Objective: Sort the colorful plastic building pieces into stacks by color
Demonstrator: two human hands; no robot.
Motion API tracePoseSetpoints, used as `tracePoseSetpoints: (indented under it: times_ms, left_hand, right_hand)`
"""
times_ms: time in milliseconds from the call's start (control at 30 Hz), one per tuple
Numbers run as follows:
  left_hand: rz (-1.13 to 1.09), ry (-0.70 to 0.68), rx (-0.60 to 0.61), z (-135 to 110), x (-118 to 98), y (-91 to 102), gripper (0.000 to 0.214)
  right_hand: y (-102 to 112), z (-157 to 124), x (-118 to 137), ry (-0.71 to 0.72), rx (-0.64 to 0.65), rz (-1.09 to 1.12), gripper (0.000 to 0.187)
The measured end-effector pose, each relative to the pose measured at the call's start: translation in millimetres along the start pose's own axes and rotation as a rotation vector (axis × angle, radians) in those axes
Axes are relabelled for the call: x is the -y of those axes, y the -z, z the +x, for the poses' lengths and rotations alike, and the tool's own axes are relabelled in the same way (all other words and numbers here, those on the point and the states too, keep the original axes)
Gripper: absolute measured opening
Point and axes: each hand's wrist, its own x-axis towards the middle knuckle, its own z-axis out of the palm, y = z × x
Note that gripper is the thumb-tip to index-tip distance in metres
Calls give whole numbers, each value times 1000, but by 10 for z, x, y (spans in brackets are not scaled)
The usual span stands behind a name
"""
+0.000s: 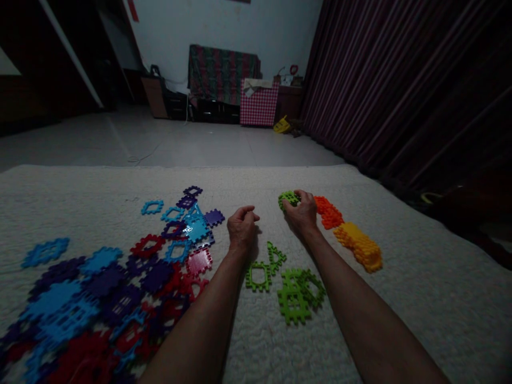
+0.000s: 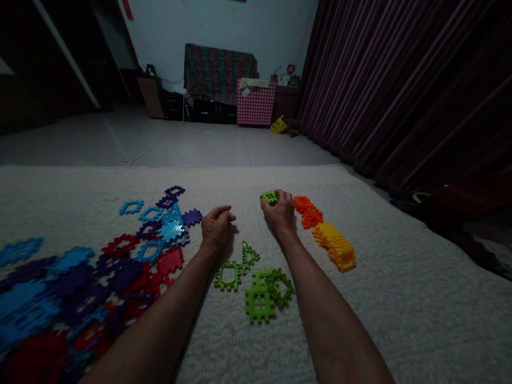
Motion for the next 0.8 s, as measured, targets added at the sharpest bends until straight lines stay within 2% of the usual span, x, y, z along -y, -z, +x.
tracePoseSetpoints:
  times_ms: [233, 433, 500, 667, 800]
  left_hand:
    - [13, 3, -7, -9, -26, 4, 35]
    - [20, -6, 0, -19, -31, 3, 35]
    - [19, -9, 0, -14, -18, 6, 36]
    - [38, -24, -3, 8, 12, 18, 35]
    - [57, -41, 4, 15, 13, 21, 33]
  right_hand:
    - [-50, 11, 19, 4, -13, -53, 44]
    - [-67, 4, -6, -51, 21, -101, 49]
    - [-66, -10, -8, -60, 27, -95, 55]
    - [-78, -68, 21, -126, 94, -94, 88]
    - [-86, -93, 48, -155, 151, -126, 97]
